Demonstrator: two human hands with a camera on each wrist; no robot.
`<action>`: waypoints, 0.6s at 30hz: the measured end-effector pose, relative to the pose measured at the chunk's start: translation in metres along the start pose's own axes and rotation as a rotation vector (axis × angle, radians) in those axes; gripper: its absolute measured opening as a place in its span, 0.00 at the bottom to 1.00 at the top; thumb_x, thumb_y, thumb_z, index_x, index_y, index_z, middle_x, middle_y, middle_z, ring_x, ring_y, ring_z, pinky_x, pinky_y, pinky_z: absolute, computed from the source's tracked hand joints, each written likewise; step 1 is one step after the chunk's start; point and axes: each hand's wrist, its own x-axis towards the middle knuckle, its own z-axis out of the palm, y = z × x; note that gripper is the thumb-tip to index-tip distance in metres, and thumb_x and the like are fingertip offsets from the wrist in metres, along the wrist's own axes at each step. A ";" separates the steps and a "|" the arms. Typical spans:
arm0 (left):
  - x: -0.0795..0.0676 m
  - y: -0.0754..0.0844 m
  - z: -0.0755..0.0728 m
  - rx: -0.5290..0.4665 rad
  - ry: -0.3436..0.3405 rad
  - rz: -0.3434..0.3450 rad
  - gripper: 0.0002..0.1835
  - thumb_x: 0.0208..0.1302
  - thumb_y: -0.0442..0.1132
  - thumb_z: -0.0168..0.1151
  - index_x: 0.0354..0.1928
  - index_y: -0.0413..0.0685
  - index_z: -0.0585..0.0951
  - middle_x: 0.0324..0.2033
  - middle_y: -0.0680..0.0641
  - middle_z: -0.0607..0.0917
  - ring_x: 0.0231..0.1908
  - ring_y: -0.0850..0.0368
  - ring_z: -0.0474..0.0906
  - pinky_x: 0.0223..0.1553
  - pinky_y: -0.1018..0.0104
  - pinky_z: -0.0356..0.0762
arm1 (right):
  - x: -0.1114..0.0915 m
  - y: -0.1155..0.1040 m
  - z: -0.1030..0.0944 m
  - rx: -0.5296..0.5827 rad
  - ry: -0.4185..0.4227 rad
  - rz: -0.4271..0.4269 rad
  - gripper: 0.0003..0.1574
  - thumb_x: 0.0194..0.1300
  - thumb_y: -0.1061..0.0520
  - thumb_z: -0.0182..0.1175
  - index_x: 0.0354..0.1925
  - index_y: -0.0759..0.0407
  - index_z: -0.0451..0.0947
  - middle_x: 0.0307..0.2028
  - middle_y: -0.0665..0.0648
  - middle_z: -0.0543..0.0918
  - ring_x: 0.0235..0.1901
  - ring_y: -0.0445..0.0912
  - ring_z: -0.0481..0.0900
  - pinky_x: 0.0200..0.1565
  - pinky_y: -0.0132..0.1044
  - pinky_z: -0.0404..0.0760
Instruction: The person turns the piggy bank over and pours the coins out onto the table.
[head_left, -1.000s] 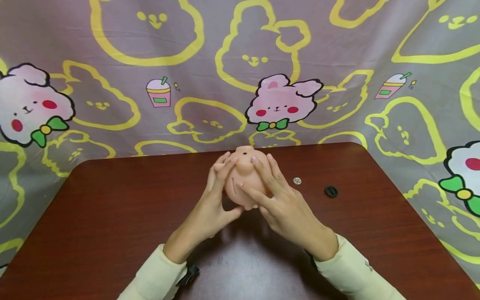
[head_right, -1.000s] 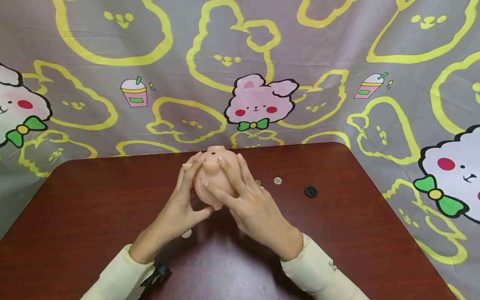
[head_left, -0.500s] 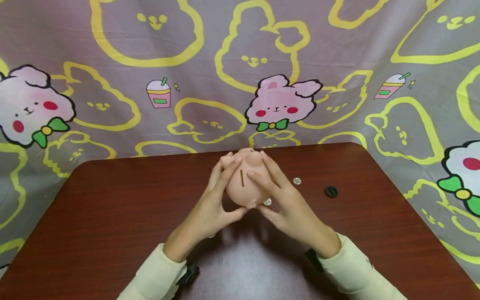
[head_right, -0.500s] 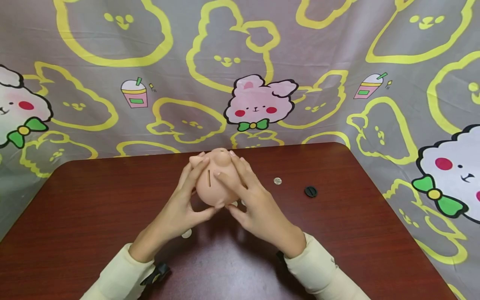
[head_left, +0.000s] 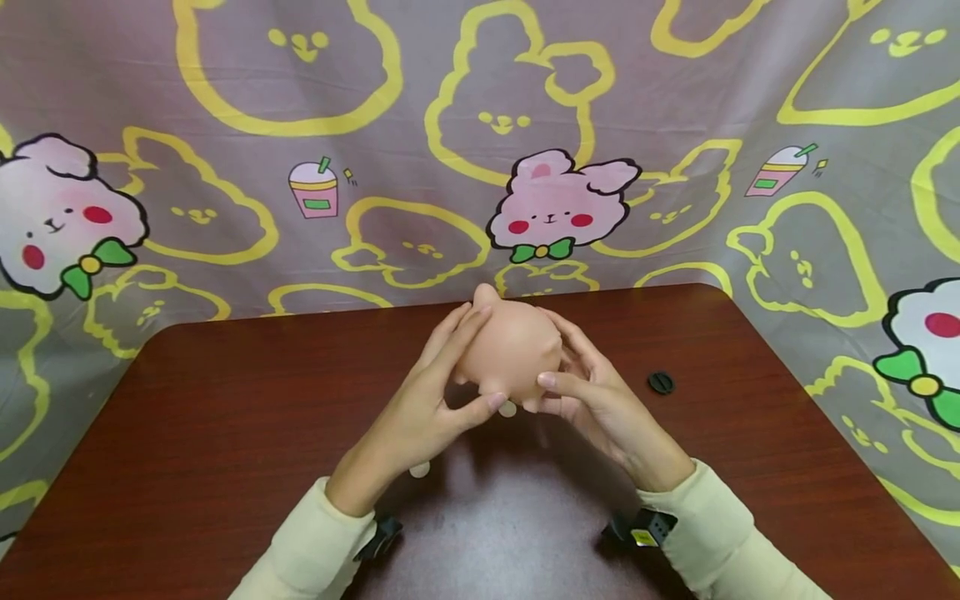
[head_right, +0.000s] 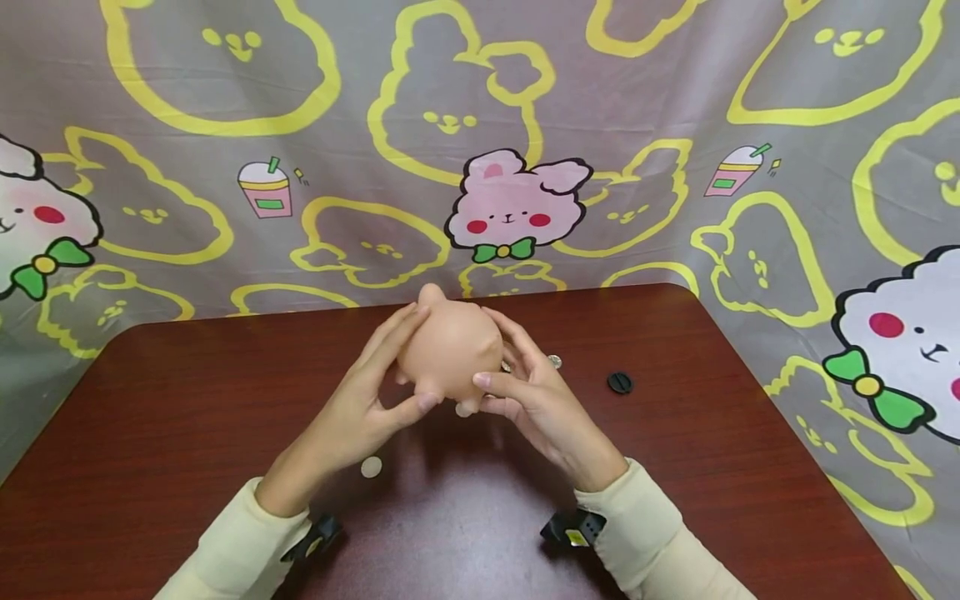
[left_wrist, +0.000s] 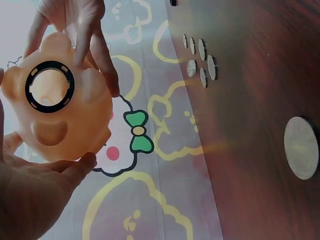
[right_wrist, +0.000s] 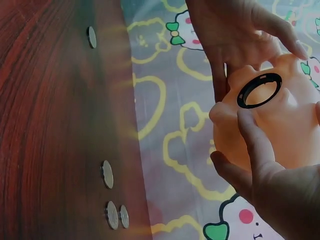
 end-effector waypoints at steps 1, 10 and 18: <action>0.000 0.000 0.000 0.002 -0.001 -0.003 0.49 0.65 0.40 0.74 0.83 0.64 0.57 0.82 0.47 0.55 0.77 0.46 0.62 0.70 0.44 0.72 | 0.000 0.001 -0.001 0.012 0.000 0.002 0.47 0.74 0.68 0.54 0.82 0.42 0.51 0.74 0.56 0.63 0.61 0.50 0.76 0.50 0.39 0.85; 0.000 -0.002 0.001 0.015 -0.010 -0.027 0.48 0.67 0.41 0.72 0.83 0.66 0.56 0.82 0.47 0.55 0.77 0.46 0.61 0.73 0.42 0.68 | 0.001 0.002 -0.001 0.008 0.014 0.014 0.47 0.74 0.67 0.54 0.82 0.42 0.51 0.75 0.57 0.62 0.63 0.50 0.75 0.51 0.41 0.86; 0.001 -0.003 0.003 0.008 -0.033 -0.038 0.53 0.63 0.42 0.76 0.83 0.70 0.54 0.83 0.52 0.52 0.78 0.51 0.60 0.73 0.42 0.68 | -0.003 0.006 0.011 -0.534 0.046 -0.237 0.55 0.66 0.68 0.69 0.81 0.40 0.57 0.80 0.50 0.59 0.67 0.49 0.74 0.55 0.36 0.85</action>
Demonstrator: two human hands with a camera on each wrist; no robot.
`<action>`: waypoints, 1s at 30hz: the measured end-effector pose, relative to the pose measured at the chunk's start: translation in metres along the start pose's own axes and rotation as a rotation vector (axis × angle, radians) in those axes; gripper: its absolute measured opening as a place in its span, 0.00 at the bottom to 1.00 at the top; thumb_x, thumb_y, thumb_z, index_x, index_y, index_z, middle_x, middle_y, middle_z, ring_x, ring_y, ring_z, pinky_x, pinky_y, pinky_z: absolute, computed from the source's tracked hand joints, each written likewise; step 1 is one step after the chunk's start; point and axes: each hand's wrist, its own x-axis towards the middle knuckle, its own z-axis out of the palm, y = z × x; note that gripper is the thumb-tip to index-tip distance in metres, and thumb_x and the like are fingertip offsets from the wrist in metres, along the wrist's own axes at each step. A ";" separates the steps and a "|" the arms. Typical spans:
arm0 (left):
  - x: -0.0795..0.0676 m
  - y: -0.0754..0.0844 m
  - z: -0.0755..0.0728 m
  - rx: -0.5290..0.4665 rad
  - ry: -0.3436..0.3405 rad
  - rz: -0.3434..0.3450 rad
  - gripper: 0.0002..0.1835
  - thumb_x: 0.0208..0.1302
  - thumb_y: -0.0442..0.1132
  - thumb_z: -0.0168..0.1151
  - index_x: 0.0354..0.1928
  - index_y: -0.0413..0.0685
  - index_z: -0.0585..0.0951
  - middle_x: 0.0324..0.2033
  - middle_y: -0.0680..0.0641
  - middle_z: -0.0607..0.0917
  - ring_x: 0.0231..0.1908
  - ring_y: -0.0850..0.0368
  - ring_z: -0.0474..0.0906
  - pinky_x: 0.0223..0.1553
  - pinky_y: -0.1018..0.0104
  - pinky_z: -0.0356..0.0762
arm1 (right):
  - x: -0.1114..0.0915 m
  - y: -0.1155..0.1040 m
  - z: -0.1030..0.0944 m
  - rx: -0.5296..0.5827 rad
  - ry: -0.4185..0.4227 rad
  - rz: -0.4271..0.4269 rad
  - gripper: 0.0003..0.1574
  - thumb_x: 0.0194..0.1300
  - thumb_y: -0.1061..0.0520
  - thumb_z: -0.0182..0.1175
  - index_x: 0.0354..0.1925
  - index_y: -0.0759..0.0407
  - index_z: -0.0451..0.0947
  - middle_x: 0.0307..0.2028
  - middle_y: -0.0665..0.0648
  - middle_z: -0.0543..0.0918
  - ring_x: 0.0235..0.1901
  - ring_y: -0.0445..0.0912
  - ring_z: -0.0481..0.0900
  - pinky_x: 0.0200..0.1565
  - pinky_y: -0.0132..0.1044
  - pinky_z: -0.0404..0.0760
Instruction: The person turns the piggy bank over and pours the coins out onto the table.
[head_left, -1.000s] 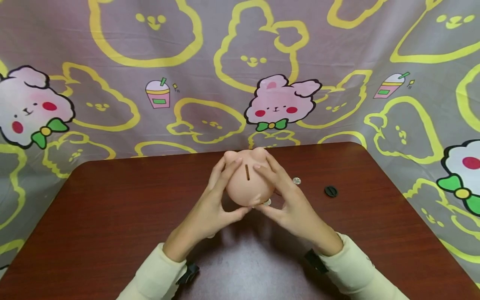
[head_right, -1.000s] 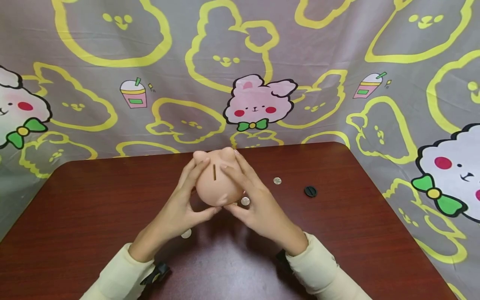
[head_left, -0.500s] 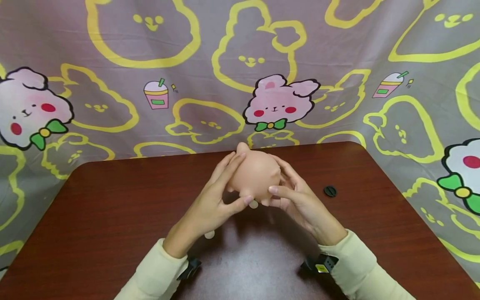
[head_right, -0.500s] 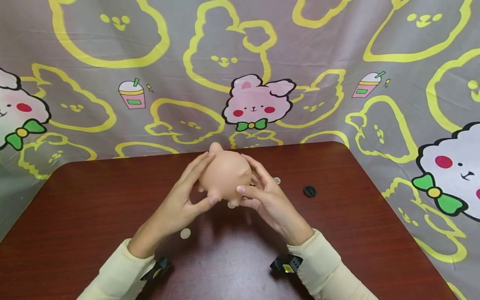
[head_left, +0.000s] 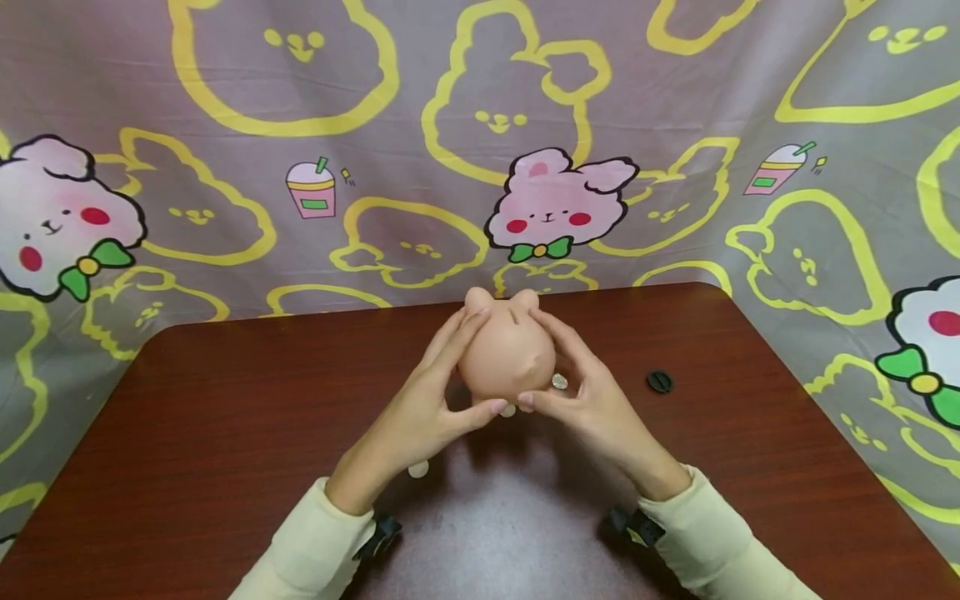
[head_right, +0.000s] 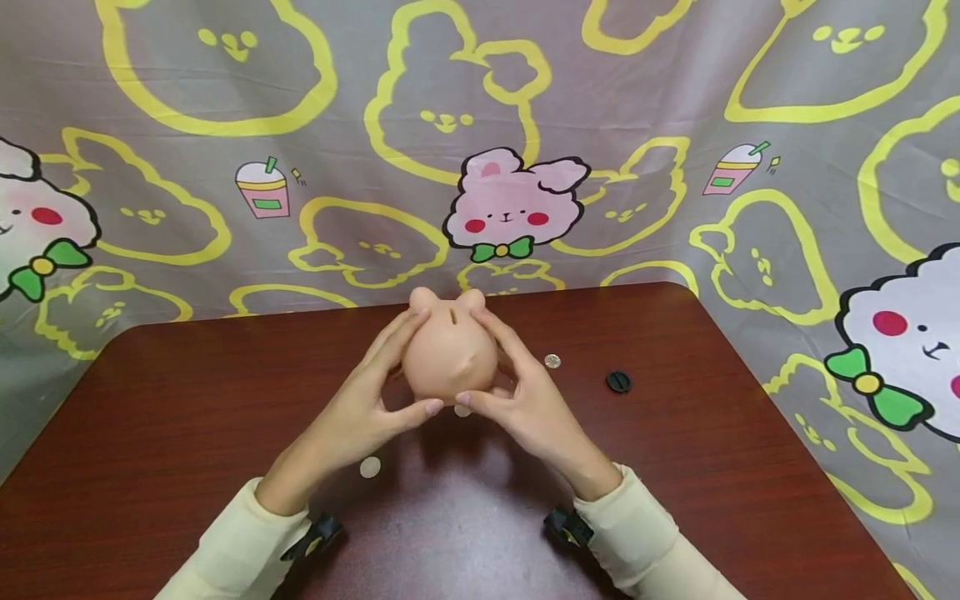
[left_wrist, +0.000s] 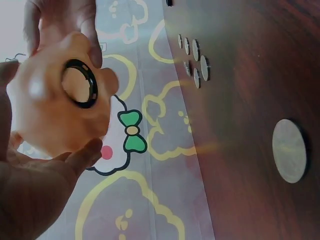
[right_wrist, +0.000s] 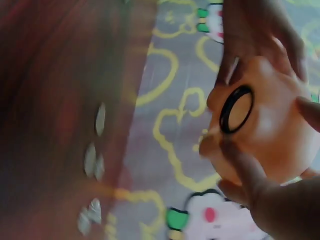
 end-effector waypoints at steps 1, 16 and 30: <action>0.000 0.000 0.000 -0.003 0.001 0.006 0.55 0.62 0.41 0.78 0.83 0.70 0.54 0.83 0.53 0.52 0.78 0.51 0.60 0.72 0.43 0.69 | 0.000 0.000 0.003 -0.135 0.002 -0.087 0.55 0.64 0.69 0.71 0.81 0.43 0.59 0.82 0.51 0.57 0.69 0.50 0.72 0.56 0.36 0.85; -0.005 -0.009 0.004 -0.005 0.031 0.057 0.67 0.51 0.34 0.84 0.84 0.63 0.47 0.82 0.48 0.53 0.78 0.49 0.60 0.73 0.45 0.68 | -0.004 0.000 0.016 -1.039 0.069 -0.623 0.44 0.62 0.68 0.62 0.74 0.47 0.70 0.82 0.64 0.55 0.81 0.67 0.50 0.36 0.43 0.89; -0.006 -0.011 0.004 -0.074 0.029 0.015 0.60 0.56 0.36 0.81 0.84 0.67 0.52 0.82 0.51 0.53 0.78 0.50 0.60 0.73 0.41 0.67 | -0.003 -0.005 0.012 -0.634 0.105 -0.380 0.57 0.55 0.63 0.80 0.78 0.50 0.65 0.81 0.60 0.60 0.74 0.58 0.69 0.58 0.49 0.85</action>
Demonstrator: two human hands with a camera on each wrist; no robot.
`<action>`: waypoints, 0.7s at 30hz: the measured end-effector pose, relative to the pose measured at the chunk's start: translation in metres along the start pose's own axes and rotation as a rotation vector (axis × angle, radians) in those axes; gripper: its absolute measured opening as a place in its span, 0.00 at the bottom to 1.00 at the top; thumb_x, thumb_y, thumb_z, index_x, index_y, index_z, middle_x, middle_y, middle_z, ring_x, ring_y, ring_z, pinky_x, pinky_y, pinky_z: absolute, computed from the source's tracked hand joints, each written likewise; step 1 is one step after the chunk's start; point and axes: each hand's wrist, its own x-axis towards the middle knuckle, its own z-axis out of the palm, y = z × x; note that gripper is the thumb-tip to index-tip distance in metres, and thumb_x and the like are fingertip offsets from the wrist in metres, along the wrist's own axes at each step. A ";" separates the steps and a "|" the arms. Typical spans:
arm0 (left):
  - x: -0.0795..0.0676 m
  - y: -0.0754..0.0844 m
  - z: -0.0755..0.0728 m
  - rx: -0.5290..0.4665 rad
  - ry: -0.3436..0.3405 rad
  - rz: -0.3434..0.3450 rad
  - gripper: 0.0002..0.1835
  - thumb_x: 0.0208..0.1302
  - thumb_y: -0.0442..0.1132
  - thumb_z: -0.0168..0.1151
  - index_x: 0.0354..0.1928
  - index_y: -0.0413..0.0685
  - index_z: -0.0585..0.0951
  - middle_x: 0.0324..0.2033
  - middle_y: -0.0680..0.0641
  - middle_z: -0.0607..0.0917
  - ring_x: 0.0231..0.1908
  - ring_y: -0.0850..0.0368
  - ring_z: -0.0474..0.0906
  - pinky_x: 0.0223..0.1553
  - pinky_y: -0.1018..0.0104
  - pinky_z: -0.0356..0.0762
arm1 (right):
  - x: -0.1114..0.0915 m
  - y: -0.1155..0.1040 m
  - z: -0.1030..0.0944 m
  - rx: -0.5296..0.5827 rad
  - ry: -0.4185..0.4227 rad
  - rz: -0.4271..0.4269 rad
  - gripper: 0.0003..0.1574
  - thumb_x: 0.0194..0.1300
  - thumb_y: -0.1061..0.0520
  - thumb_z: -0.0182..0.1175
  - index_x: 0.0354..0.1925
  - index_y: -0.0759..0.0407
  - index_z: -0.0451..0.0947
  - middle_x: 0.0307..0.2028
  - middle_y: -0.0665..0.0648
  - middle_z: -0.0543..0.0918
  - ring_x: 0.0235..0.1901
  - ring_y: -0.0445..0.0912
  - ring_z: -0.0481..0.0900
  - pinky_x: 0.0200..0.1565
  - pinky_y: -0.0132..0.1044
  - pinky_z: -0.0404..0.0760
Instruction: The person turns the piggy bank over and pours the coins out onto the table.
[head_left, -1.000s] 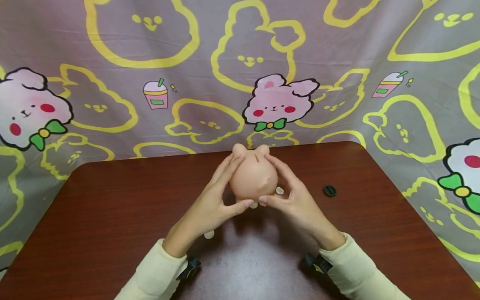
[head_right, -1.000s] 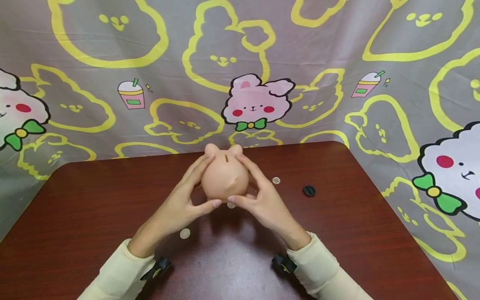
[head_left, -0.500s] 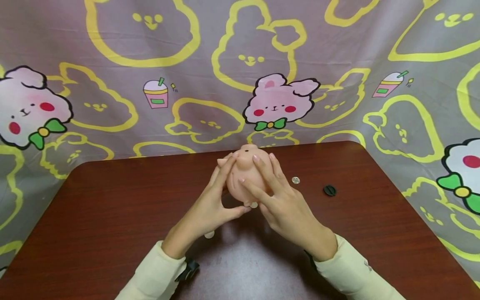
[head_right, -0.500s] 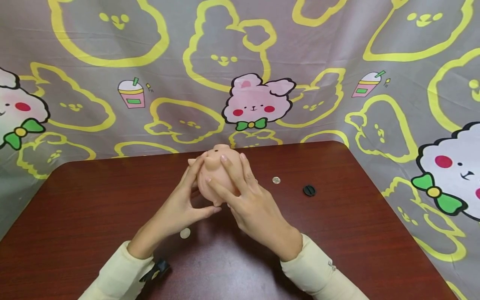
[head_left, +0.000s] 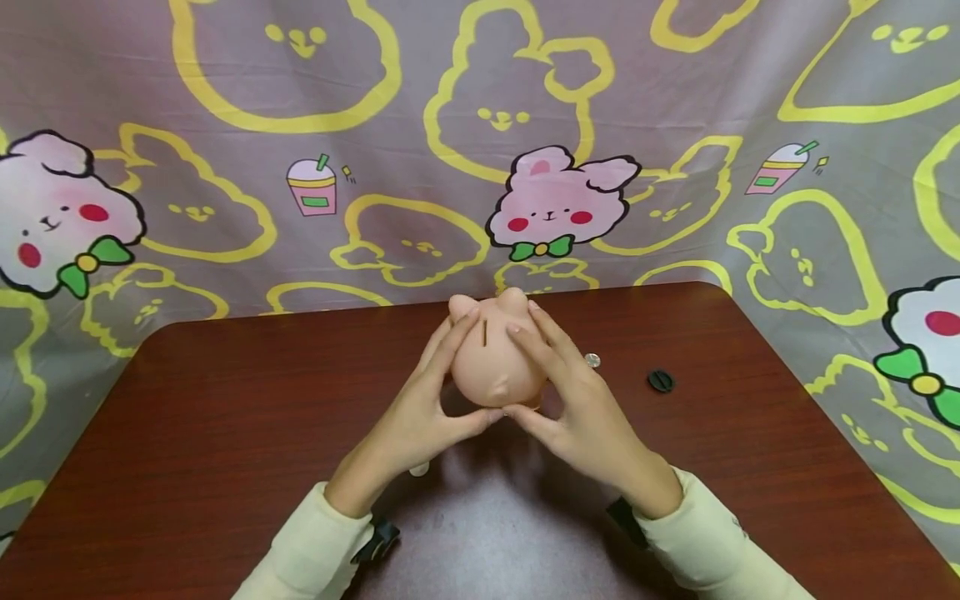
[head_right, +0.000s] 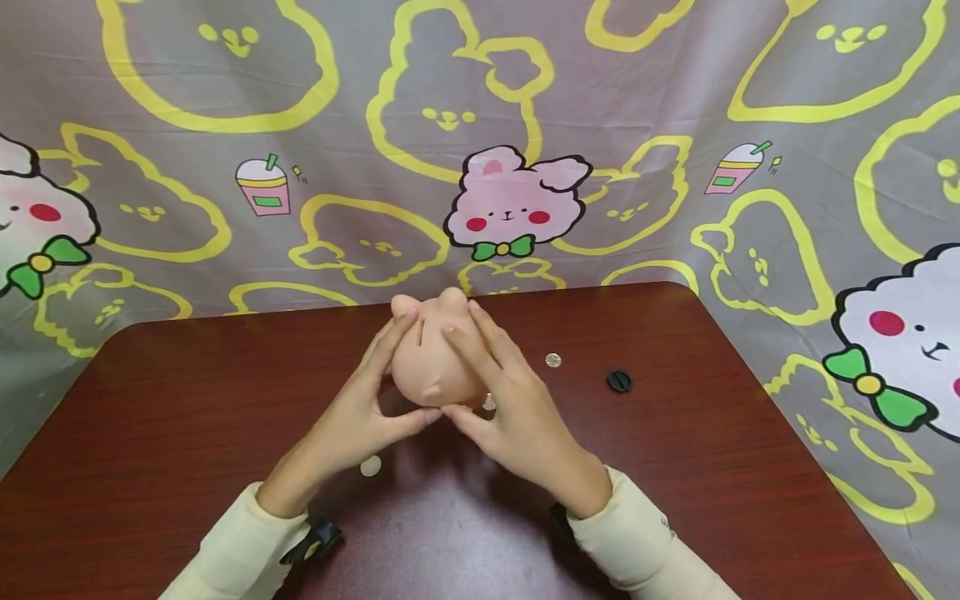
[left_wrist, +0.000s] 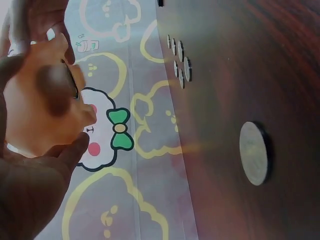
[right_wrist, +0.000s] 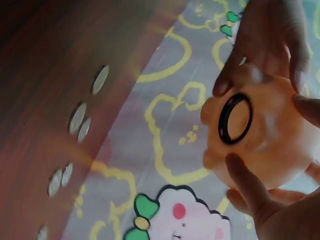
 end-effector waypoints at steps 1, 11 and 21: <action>0.000 0.000 0.000 -0.017 -0.002 -0.009 0.59 0.58 0.36 0.80 0.84 0.67 0.52 0.82 0.51 0.53 0.78 0.50 0.60 0.73 0.41 0.67 | 0.001 -0.001 -0.002 0.094 -0.009 0.083 0.57 0.56 0.62 0.80 0.78 0.48 0.65 0.79 0.58 0.63 0.71 0.55 0.73 0.56 0.45 0.87; 0.000 0.002 0.000 -0.036 -0.060 -0.084 0.50 0.70 0.41 0.70 0.84 0.71 0.50 0.82 0.56 0.58 0.78 0.54 0.61 0.76 0.43 0.63 | 0.011 0.004 -0.013 0.714 -0.072 0.779 0.36 0.77 0.48 0.60 0.77 0.51 0.64 0.64 0.68 0.77 0.43 0.48 0.89 0.42 0.47 0.91; -0.001 0.000 0.001 -0.070 -0.086 -0.133 0.48 0.72 0.41 0.67 0.83 0.76 0.50 0.82 0.58 0.57 0.75 0.51 0.67 0.70 0.46 0.72 | 0.010 0.009 -0.014 0.753 -0.103 0.779 0.37 0.79 0.48 0.58 0.79 0.51 0.61 0.66 0.69 0.75 0.44 0.48 0.88 0.43 0.49 0.90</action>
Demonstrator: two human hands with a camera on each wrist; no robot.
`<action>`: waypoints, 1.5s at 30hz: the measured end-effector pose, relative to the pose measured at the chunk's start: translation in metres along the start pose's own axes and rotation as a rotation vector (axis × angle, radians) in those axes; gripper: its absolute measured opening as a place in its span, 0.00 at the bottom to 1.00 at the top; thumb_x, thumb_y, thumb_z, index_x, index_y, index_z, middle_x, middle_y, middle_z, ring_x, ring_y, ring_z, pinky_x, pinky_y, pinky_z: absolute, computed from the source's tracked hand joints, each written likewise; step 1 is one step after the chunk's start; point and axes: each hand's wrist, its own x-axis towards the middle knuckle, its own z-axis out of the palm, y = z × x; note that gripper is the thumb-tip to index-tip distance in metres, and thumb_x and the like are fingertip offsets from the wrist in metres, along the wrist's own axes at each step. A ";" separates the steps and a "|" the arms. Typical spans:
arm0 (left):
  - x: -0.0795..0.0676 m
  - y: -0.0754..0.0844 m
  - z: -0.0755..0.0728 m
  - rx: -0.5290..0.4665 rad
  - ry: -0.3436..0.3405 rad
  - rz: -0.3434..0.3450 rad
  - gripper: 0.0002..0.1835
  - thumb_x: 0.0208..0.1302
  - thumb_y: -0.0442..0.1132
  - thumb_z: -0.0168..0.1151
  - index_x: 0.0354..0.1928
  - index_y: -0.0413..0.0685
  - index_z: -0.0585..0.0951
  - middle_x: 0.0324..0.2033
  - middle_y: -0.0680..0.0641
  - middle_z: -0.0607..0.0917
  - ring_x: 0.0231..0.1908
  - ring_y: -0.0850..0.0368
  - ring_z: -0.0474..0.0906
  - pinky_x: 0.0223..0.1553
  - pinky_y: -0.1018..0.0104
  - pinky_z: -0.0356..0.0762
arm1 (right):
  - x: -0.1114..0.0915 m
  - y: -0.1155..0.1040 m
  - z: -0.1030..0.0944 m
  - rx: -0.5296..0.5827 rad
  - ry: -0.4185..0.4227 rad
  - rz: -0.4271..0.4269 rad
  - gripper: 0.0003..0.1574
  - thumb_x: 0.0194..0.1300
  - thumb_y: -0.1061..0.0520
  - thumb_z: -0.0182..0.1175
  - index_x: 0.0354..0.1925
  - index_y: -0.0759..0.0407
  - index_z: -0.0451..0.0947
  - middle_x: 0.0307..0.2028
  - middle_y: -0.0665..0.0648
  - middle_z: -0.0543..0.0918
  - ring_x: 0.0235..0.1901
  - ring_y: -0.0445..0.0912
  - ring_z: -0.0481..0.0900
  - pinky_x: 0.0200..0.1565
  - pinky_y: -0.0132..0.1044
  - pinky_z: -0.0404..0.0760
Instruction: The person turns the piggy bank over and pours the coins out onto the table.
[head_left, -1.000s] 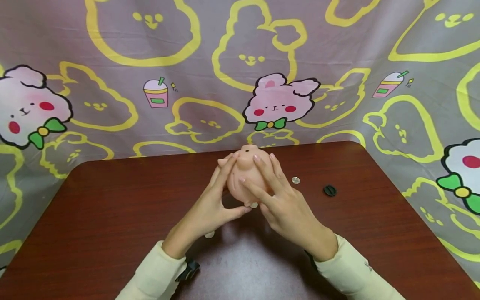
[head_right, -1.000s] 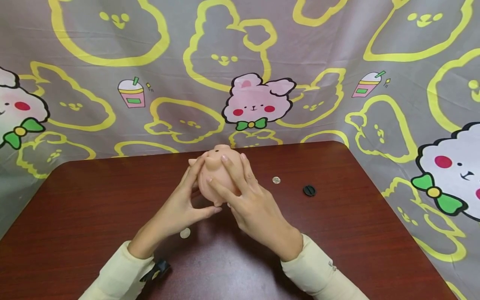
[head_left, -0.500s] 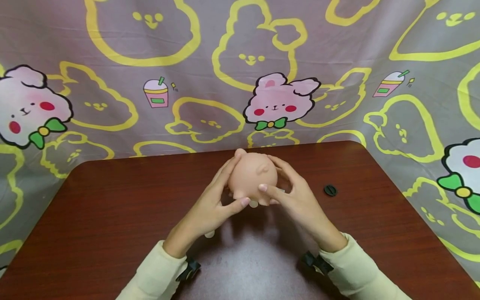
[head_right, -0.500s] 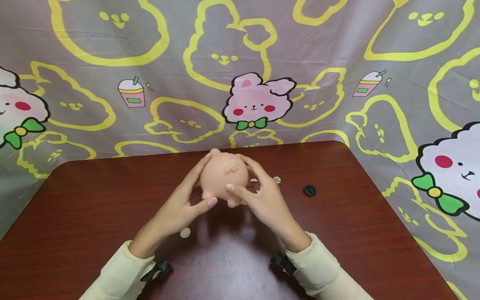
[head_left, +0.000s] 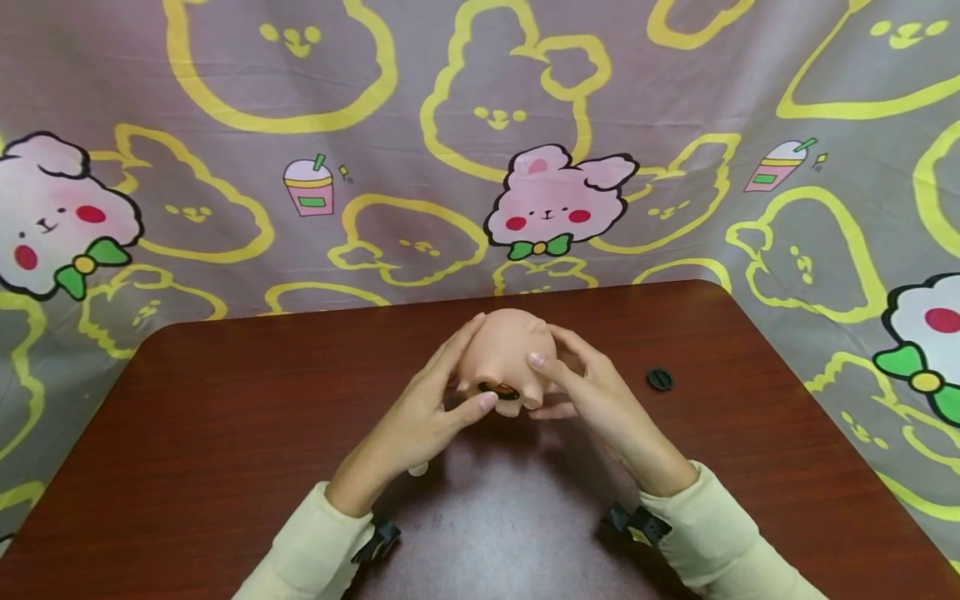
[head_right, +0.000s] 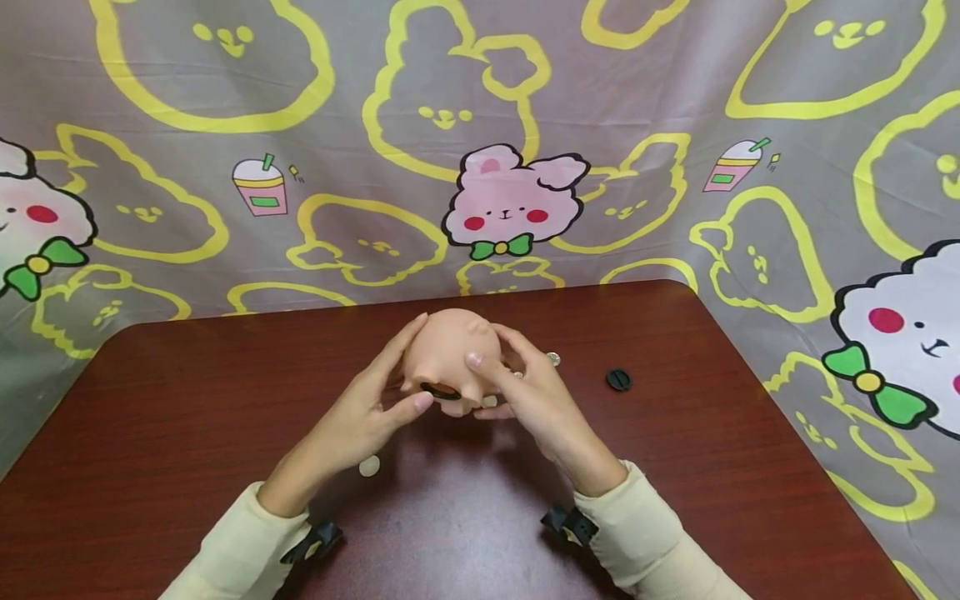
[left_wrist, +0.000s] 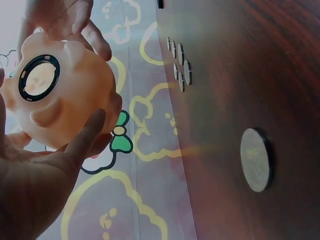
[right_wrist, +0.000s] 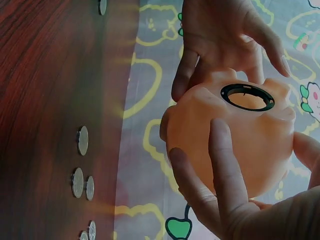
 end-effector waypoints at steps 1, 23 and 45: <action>0.000 0.000 0.000 -0.009 -0.001 0.001 0.47 0.73 0.41 0.67 0.83 0.76 0.51 0.82 0.59 0.56 0.75 0.51 0.68 0.68 0.48 0.74 | 0.000 0.000 0.000 0.001 -0.003 -0.005 0.37 0.79 0.48 0.58 0.79 0.51 0.61 0.67 0.68 0.74 0.46 0.49 0.88 0.44 0.50 0.90; -0.003 0.002 -0.004 0.398 0.136 0.434 0.54 0.51 0.30 0.82 0.77 0.66 0.66 0.81 0.39 0.55 0.74 0.42 0.67 0.53 0.56 0.87 | 0.003 0.032 0.001 -0.955 0.123 -1.089 0.40 0.70 0.58 0.68 0.75 0.42 0.67 0.81 0.70 0.53 0.65 0.62 0.76 0.42 0.45 0.88; -0.003 0.012 0.000 0.599 0.206 0.584 0.50 0.52 0.30 0.80 0.75 0.66 0.66 0.80 0.34 0.56 0.73 0.40 0.68 0.46 0.60 0.87 | 0.011 0.039 0.003 -0.907 0.305 -1.374 0.32 0.76 0.58 0.59 0.74 0.43 0.67 0.79 0.73 0.58 0.66 0.64 0.75 0.44 0.45 0.86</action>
